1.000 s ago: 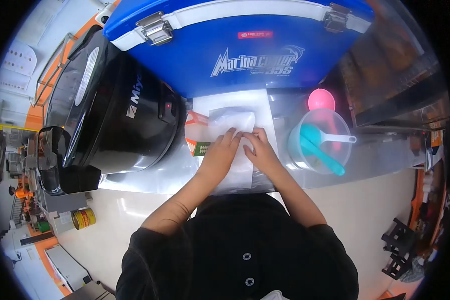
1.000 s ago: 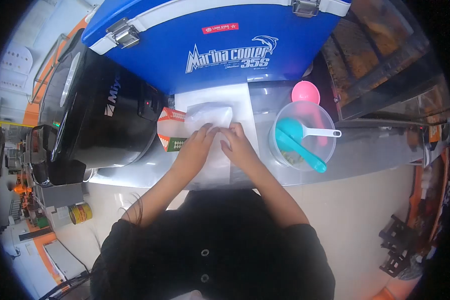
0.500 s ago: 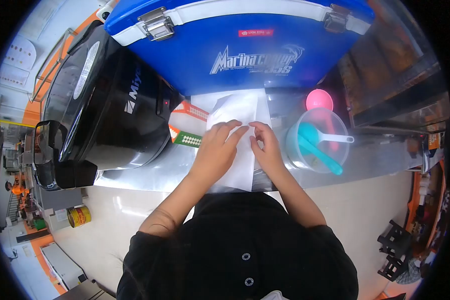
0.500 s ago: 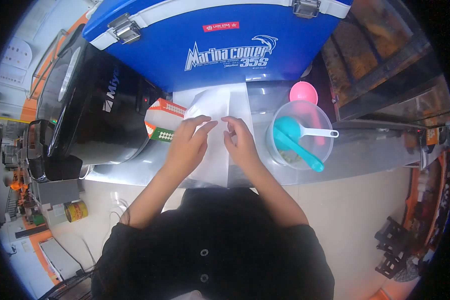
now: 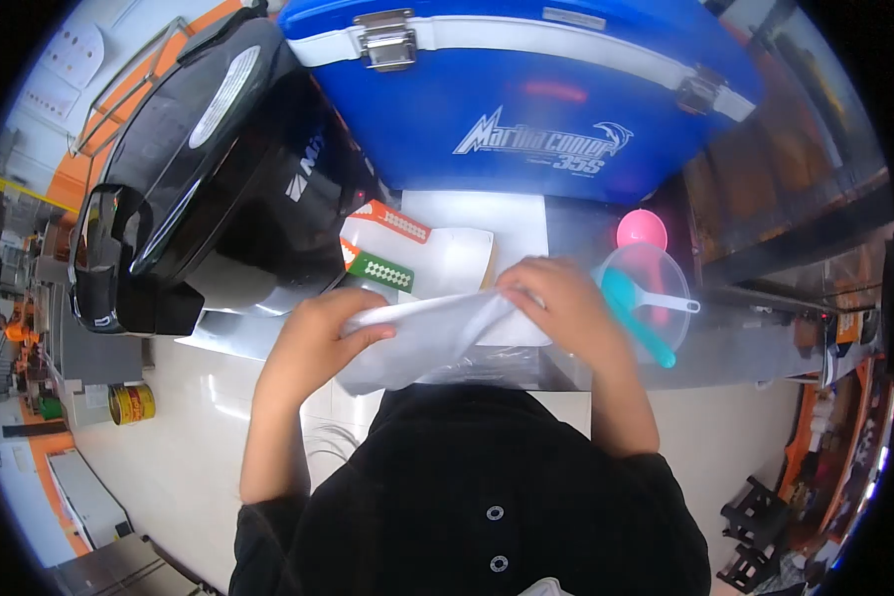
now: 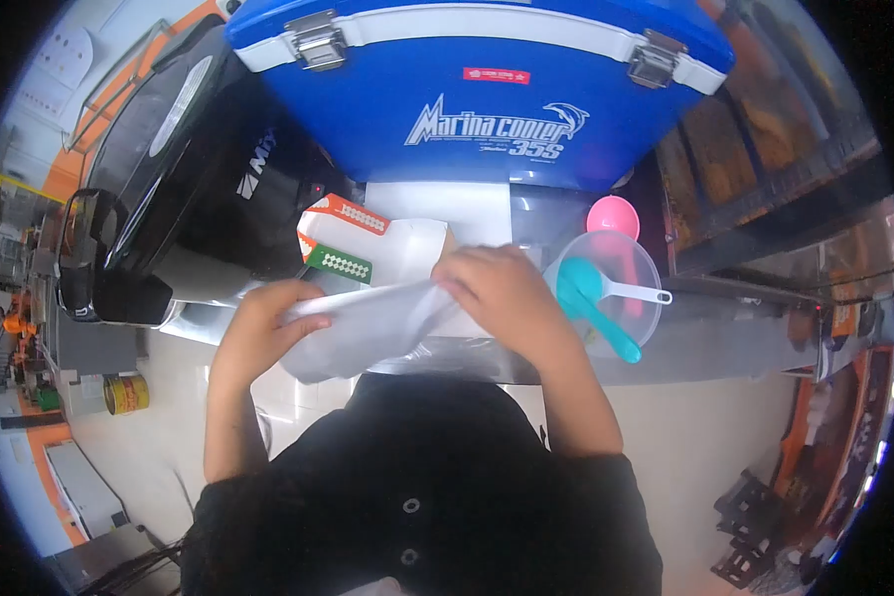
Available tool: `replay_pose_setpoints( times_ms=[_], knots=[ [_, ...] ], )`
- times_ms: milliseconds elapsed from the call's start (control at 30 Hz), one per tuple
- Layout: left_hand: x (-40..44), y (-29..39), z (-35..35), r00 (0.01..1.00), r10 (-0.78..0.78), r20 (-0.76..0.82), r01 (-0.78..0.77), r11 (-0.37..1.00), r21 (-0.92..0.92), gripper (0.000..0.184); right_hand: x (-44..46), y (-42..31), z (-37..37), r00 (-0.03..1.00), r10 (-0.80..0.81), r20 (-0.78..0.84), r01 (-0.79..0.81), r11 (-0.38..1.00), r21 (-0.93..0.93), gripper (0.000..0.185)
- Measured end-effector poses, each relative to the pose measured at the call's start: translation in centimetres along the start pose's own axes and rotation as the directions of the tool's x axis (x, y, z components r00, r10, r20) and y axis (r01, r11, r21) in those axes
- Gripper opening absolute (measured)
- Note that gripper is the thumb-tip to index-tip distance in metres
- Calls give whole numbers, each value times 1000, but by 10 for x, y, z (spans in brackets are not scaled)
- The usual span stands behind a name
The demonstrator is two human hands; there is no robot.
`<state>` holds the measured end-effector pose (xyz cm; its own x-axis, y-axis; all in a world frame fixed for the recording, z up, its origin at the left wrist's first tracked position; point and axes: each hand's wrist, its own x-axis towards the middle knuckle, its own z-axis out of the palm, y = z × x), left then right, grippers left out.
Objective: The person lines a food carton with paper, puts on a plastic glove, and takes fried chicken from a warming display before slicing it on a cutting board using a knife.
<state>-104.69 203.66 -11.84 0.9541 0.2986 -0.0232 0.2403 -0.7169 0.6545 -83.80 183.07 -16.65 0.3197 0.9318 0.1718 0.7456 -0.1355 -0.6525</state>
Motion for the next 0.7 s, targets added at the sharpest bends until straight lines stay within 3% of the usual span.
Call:
replay_pose_setpoints(
  times_ms=[100,133,200,233,333,433,533,633,667,700],
  knots=[
    [-12,-46,39,975,-213,-59,166,882,-442,20,39,-1,-8,997,-6,-79,-8,984,-177,19],
    [-14,-61,55,958,-275,-81,180,798,-575,21,53,3,-8,999,17,-30,-21,989,-145,19],
    [-11,-76,82,888,-456,54,332,557,-762,21,86,15,-8,996,60,68,-54,995,-85,19],
    [-8,-81,94,842,-522,138,389,410,-825,22,105,24,-4,989,110,103,-100,990,-96,20],
    [-4,-93,125,786,-573,231,457,288,-842,24,142,55,19,969,201,144,-186,976,-114,21],
    [-6,-94,144,791,-574,209,382,198,-903,25,156,82,48,963,202,179,-185,977,-109,20],
    [-10,-102,160,853,-523,-1,293,479,-827,25,155,97,61,976,144,162,-135,989,-67,19],
    [-11,-81,147,850,-324,-415,167,913,-371,22,149,108,66,989,49,139,-48,999,-7,19],
    [-11,-72,138,832,-189,-522,117,979,-169,24,147,109,66,991,14,130,-16,1000,13,19],
    [-11,-72,132,855,-60,-516,75,997,8,28,145,110,66,984,49,170,-54,998,29,19]
  ],
)
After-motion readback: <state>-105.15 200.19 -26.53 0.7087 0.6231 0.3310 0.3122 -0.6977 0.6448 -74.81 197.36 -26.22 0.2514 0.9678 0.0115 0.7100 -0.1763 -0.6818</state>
